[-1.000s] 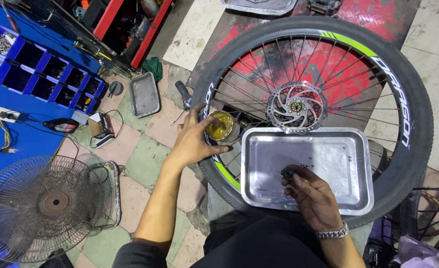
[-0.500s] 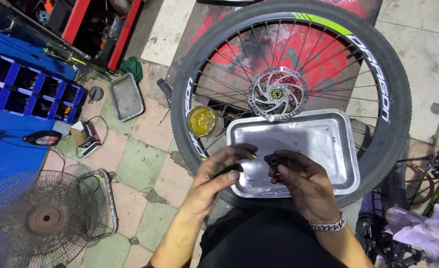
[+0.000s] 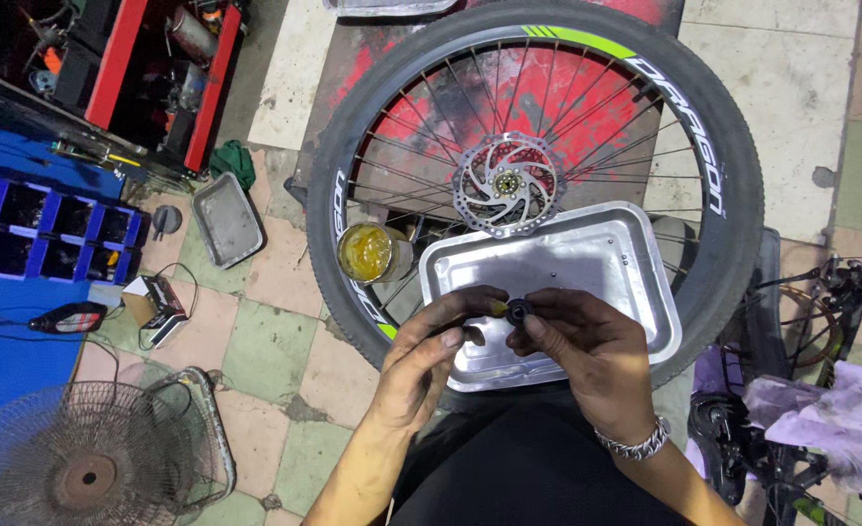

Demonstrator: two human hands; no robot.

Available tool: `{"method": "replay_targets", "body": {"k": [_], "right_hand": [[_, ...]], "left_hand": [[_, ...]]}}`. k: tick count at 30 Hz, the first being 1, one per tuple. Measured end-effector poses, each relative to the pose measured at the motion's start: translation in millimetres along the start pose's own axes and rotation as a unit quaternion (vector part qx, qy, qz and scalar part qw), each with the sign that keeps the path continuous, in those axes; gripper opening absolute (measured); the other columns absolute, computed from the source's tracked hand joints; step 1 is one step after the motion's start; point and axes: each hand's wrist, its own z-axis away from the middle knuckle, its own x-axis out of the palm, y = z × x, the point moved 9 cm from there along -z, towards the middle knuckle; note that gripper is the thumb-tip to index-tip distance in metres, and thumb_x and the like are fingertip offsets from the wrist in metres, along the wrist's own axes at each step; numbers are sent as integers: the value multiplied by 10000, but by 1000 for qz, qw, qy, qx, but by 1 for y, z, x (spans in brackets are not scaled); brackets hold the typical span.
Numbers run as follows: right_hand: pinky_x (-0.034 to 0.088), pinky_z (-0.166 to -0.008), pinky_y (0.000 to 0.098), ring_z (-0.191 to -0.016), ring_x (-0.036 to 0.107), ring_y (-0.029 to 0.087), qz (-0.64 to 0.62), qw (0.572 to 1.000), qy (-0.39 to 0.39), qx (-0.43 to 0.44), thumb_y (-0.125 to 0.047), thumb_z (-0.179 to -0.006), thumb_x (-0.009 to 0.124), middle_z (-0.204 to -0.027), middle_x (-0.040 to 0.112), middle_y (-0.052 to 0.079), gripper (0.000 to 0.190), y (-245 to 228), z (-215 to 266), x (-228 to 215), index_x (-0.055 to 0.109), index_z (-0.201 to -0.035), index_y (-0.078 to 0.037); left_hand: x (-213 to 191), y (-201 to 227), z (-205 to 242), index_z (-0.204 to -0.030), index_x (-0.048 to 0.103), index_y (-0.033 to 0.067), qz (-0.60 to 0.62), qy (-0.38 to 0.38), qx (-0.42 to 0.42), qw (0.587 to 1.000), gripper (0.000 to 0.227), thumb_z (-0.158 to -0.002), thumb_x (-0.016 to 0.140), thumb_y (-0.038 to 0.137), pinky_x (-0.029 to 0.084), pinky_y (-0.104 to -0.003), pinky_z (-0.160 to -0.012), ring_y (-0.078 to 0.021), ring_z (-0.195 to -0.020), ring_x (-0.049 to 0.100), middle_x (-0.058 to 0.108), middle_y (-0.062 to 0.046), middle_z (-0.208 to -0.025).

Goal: The person handles ball bearings and a hub component on a bicycle wheel, applies grease from a container, and inserts an axle through the hub before spinning the wheel.

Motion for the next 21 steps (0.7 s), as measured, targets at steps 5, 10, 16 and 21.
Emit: {"method": "replay_targets", "body": {"k": [5,10,16,21], "right_hand": [[663,-756,339,-828,786,231,19,1000,4,-15,-23,-914,696,-944,782,187,277,-3,0,-1,680,-1168,86],[667,-789,337,-861,792,232,22,1000,10,-16,-14,-897,704,-971,784,185,282,-5,-1,0,686,-1161,83],[652,-799,341,-883,797,231,34,999,5,-17,-18,-892,702,-1005,790,174,287,-8,-3,2,689,-1161,83],[655,-771,332,-846,784,231,18,999,13,27,-26,-893,710,-972,788,180,296,7,-5,-6,697,-1168,82]], "left_hand": [[-2,-7,-1,-1357,604,-97,25,5,-13,1000,524,-976,626,262,425,-325,-1030,-232,-1287,572,640,-185,-1369],[-5,-8,-2,-1345,620,-86,7,13,-15,1000,507,-972,630,258,427,-325,-1012,-233,-1278,575,646,-182,-1353],[2,9,-2,-1286,669,-36,-157,23,61,985,460,-962,648,290,444,-403,-1158,-277,-1360,578,624,-167,-1402],[23,38,5,-1274,714,39,-485,48,160,858,415,-895,721,208,472,-434,-1155,-311,-1364,592,628,-134,-1416]]}}
